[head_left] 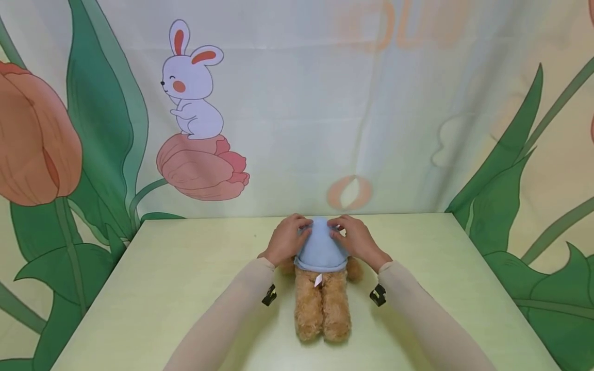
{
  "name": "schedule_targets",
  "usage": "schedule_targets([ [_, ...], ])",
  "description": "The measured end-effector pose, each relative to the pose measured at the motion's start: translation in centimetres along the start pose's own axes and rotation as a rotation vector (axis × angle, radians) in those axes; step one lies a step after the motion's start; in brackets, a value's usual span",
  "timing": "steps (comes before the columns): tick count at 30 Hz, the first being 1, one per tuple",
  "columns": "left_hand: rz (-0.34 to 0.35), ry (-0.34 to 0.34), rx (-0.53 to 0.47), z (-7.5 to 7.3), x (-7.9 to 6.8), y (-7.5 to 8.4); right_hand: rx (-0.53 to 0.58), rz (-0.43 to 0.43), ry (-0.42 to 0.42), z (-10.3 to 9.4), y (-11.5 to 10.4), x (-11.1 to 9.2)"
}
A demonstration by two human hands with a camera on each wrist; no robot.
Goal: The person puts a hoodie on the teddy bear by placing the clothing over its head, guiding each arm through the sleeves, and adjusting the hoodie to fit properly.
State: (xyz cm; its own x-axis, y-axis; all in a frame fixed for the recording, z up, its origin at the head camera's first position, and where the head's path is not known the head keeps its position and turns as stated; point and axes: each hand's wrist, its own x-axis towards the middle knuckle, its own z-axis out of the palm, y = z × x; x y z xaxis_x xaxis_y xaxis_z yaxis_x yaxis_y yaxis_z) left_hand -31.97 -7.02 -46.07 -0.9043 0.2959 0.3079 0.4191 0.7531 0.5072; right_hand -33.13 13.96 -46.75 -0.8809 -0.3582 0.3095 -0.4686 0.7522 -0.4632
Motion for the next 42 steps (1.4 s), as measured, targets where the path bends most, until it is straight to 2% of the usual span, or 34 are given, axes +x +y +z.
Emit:
schedule_targets([
  [4,0.020,0.006,0.033,0.2,0.3,-0.3,-0.016,-0.011,-0.002,0.2,0.0,0.2],
  [11,0.054,0.021,0.004,0.6,0.6,-0.6,-0.025,-0.015,0.021,0.6,-0.2,0.3],
  [17,0.032,0.031,0.009,0.8,0.6,-0.8,-0.044,-0.007,0.009,1.0,-0.3,0.4],
  [25,0.006,-0.010,0.036,1.1,0.5,-0.9,-0.041,-0.012,0.011,1.4,-0.4,0.4],
  [37,-0.034,0.061,0.066,1.4,0.2,-0.5,-0.037,0.021,0.054,1.7,-0.8,0.4],
  [42,-0.039,0.049,0.066,1.4,0.1,-0.5,-0.050,0.024,0.042,2.0,-0.8,0.3],
])
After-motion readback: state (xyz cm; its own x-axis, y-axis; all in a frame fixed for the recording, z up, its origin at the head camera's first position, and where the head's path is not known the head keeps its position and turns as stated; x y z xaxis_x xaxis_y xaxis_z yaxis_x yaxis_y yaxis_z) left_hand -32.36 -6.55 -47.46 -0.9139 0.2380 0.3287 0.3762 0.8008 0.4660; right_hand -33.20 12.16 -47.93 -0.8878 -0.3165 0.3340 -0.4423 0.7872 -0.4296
